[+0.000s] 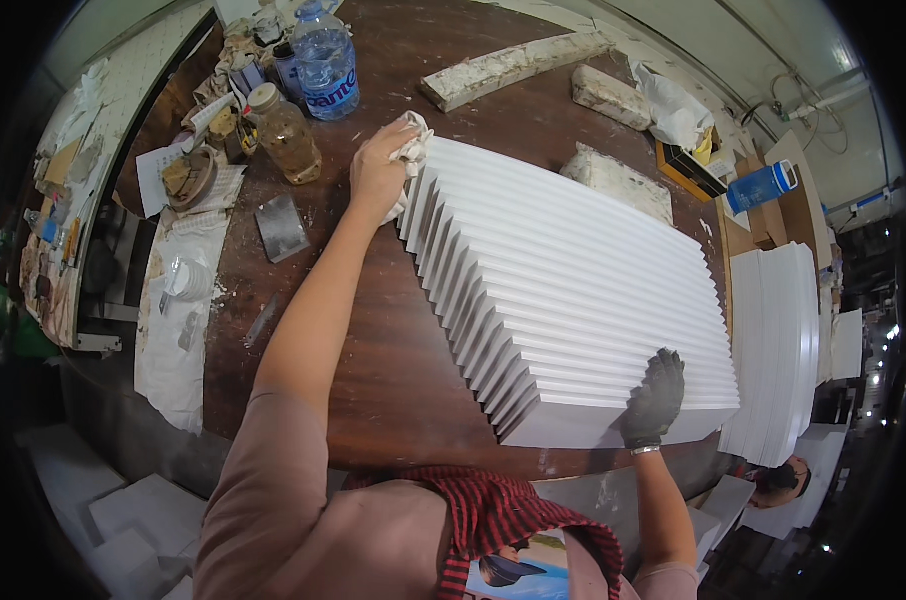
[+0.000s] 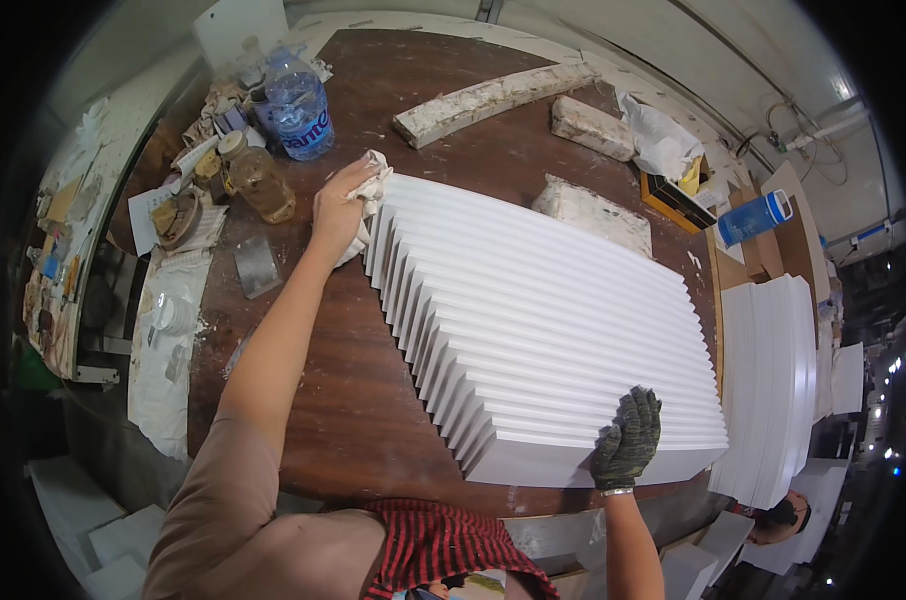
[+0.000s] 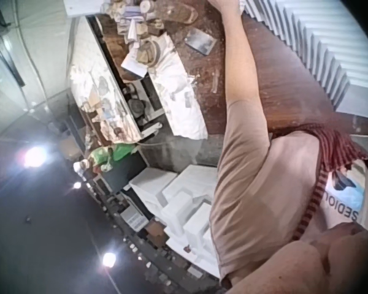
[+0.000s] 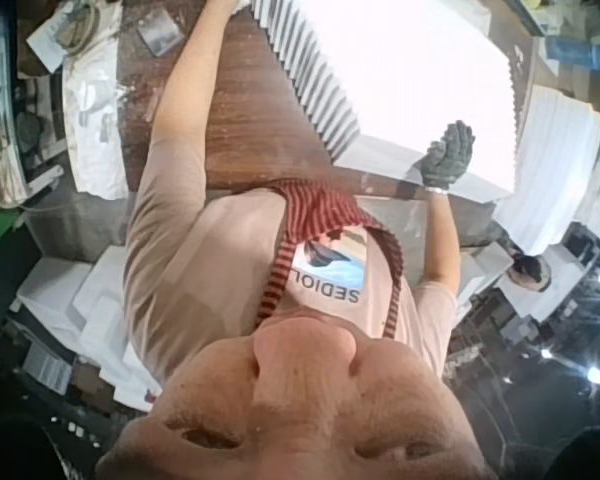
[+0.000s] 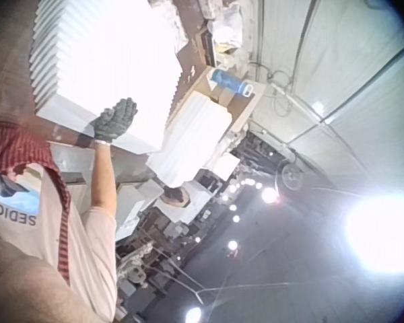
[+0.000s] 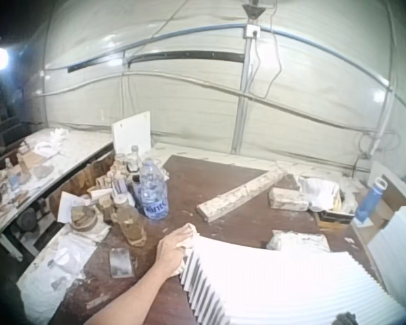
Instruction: The person wipes a stack of white ribbed decorative panels with a cloth, repeatedly turning the stack to clean different sides. The person also lifts and repositions the stack on the table during the process.
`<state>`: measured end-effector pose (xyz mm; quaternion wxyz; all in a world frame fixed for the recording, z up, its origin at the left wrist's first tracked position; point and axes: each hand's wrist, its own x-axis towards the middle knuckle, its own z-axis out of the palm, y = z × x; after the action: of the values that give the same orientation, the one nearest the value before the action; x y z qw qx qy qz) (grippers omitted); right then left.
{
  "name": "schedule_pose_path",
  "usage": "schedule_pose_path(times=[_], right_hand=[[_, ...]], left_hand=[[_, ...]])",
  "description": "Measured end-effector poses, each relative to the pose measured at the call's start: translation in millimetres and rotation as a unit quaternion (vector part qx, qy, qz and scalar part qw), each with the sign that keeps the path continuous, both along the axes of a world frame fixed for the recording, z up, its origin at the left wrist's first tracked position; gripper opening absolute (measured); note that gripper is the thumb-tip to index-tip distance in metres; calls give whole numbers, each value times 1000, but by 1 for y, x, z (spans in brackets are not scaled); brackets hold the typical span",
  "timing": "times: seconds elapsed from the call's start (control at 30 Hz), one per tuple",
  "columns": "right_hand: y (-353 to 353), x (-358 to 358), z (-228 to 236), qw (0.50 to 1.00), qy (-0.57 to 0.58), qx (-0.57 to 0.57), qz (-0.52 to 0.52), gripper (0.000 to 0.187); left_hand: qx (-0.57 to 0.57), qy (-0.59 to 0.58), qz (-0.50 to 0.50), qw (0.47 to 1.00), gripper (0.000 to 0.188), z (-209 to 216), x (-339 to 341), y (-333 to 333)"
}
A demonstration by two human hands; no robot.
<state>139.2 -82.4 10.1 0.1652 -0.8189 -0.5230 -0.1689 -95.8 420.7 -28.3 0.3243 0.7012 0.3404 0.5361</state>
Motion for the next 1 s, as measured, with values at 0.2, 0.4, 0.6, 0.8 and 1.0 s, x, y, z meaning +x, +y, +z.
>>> schedule_pose_path(times=[0.2,0.4,0.6,0.8,1.0], right_hand=[[0,0,0,1000,10,17,6,45],[-3,3,-4,1000,8,12,8,45],[-3,1,-4,1000,8,4,-8,44],[-1,-1,0,1000,14,7,1,43],[-2,0,-2,1000,3,8,-1,43]], left_hand=[[-215,73,-12,974,25,3,11,23],[-337,-98,-107,930,15,-17,22,46],[-327,-161,-21,931,8,-29,19,43],[16,-6,147,989,21,-20,30,-6],[-113,275,22,954,20,-12,-39,-124]])
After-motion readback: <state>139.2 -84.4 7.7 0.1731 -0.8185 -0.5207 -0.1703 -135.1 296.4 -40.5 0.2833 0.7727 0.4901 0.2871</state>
